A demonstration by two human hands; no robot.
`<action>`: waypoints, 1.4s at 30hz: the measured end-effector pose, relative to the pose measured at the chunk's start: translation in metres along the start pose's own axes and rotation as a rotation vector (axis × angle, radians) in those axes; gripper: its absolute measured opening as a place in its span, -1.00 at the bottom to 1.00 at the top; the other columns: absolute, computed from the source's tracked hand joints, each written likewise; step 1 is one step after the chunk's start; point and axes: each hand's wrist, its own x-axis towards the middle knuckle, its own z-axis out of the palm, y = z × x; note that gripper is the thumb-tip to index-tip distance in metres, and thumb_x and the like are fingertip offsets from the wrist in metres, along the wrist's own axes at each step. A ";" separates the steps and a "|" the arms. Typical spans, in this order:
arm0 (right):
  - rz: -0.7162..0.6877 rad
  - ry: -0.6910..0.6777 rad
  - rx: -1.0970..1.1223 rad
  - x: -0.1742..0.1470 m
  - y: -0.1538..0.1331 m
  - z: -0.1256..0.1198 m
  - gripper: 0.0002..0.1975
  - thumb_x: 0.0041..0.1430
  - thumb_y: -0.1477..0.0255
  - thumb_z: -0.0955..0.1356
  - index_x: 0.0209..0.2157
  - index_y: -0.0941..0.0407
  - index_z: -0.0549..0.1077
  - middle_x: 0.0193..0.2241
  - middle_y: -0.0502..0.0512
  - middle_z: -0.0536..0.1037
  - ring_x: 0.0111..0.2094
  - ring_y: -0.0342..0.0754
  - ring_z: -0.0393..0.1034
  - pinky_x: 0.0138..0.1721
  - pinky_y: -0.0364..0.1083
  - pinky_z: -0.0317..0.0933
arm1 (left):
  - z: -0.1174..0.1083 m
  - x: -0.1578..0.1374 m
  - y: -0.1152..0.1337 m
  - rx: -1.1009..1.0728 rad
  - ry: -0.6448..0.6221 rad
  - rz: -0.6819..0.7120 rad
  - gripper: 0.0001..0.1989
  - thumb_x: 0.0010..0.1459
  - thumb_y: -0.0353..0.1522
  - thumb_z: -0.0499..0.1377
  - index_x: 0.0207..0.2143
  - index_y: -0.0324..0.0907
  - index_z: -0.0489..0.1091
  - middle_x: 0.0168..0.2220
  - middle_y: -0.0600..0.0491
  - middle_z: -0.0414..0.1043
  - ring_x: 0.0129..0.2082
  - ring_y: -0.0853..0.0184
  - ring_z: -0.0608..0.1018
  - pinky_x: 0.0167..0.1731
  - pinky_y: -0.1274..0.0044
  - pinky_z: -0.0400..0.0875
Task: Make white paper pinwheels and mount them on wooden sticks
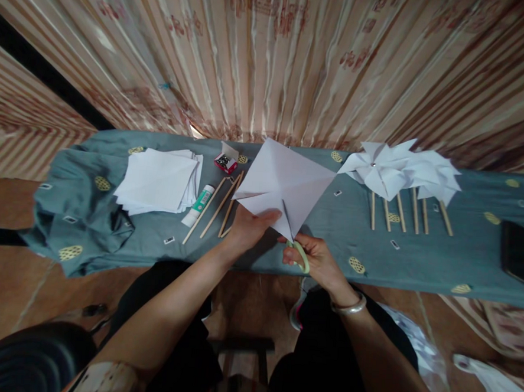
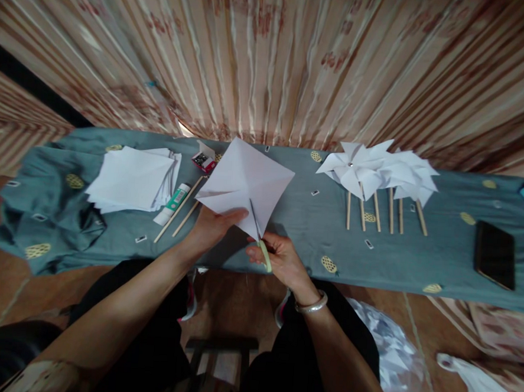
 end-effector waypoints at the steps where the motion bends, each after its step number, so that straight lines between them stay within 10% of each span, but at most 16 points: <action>1: -0.009 -0.001 -0.010 0.000 0.000 0.000 -0.59 -0.23 0.18 0.56 -0.37 0.15 0.54 -0.64 -0.07 0.46 -0.62 -0.23 0.26 -0.59 -0.22 0.16 | 0.000 0.000 -0.001 0.006 0.000 -0.001 -0.80 -0.17 -0.37 0.27 -0.38 -0.13 0.41 -0.32 0.02 0.53 -0.33 0.27 0.52 -0.26 0.45 0.44; 42: -0.029 0.037 0.020 -0.003 -0.002 -0.001 -0.61 -0.24 0.15 0.55 -0.44 0.14 0.52 -0.66 -0.08 0.45 -0.63 -0.23 0.26 -0.57 -0.19 0.16 | 0.007 -0.003 0.004 0.071 -0.019 0.013 -0.83 -0.17 -0.35 0.27 -0.43 -0.13 0.40 -0.36 0.01 0.53 -0.32 0.21 0.52 -0.25 0.41 0.44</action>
